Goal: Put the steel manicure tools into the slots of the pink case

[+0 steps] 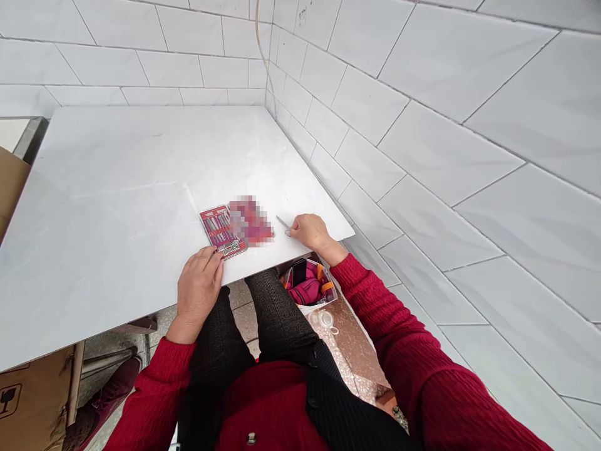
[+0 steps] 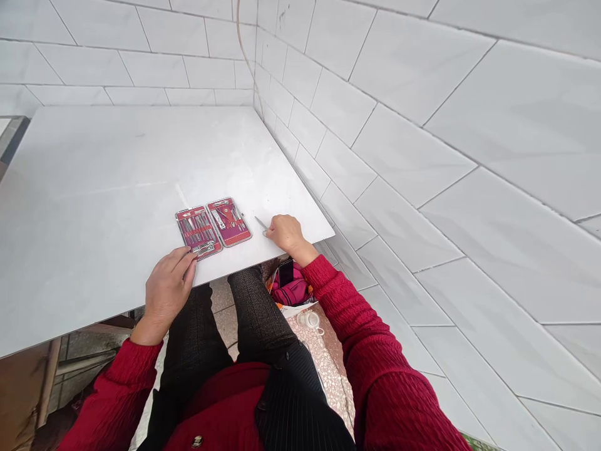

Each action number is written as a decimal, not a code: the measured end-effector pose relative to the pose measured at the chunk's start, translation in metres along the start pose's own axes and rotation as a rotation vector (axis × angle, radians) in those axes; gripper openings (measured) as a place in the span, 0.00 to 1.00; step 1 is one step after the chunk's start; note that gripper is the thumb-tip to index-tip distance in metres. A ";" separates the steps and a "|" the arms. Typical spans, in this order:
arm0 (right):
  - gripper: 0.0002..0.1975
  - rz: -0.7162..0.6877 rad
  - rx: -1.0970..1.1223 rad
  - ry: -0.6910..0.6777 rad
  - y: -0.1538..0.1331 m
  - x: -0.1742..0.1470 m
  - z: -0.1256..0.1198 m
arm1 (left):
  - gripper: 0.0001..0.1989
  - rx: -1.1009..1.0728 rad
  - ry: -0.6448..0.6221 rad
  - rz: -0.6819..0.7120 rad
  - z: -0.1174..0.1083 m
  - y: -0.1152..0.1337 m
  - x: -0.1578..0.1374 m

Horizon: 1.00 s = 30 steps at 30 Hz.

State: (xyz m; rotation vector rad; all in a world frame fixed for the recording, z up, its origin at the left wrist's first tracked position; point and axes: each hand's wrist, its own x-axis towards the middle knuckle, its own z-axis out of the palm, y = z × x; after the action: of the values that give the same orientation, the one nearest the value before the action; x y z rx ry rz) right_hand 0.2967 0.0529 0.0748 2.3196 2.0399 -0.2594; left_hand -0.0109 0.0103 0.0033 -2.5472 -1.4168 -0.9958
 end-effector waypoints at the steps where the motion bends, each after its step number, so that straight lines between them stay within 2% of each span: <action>1: 0.09 -0.001 -0.001 -0.005 -0.001 -0.001 0.000 | 0.15 -0.005 -0.002 -0.004 0.000 0.000 0.000; 6: 0.09 0.006 0.022 -0.013 0.000 -0.004 0.004 | 0.15 -0.015 -0.016 -0.003 -0.001 0.000 0.001; 11: 0.15 0.004 0.050 -0.002 0.003 -0.006 0.002 | 0.15 -0.010 -0.004 0.002 -0.001 0.001 0.001; 17: 0.10 -0.051 -0.055 -0.101 -0.003 0.002 -0.006 | 0.14 0.013 0.008 0.014 -0.001 0.001 0.001; 21: 0.07 -0.063 0.013 -0.135 0.003 0.004 -0.009 | 0.15 0.025 0.012 0.026 -0.001 0.001 0.001; 26: 0.10 -0.057 0.163 0.035 0.019 -0.006 0.004 | 0.14 0.038 0.020 0.042 -0.002 0.001 0.002; 30: 0.13 -0.183 0.247 0.217 0.025 -0.029 0.033 | 0.14 0.051 0.024 0.050 -0.001 0.001 0.002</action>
State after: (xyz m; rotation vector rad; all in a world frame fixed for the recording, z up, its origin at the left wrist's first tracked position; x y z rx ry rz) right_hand 0.3146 0.0167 0.0448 2.3913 2.4589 -0.2926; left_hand -0.0096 0.0106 0.0059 -2.5123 -1.3480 -0.9670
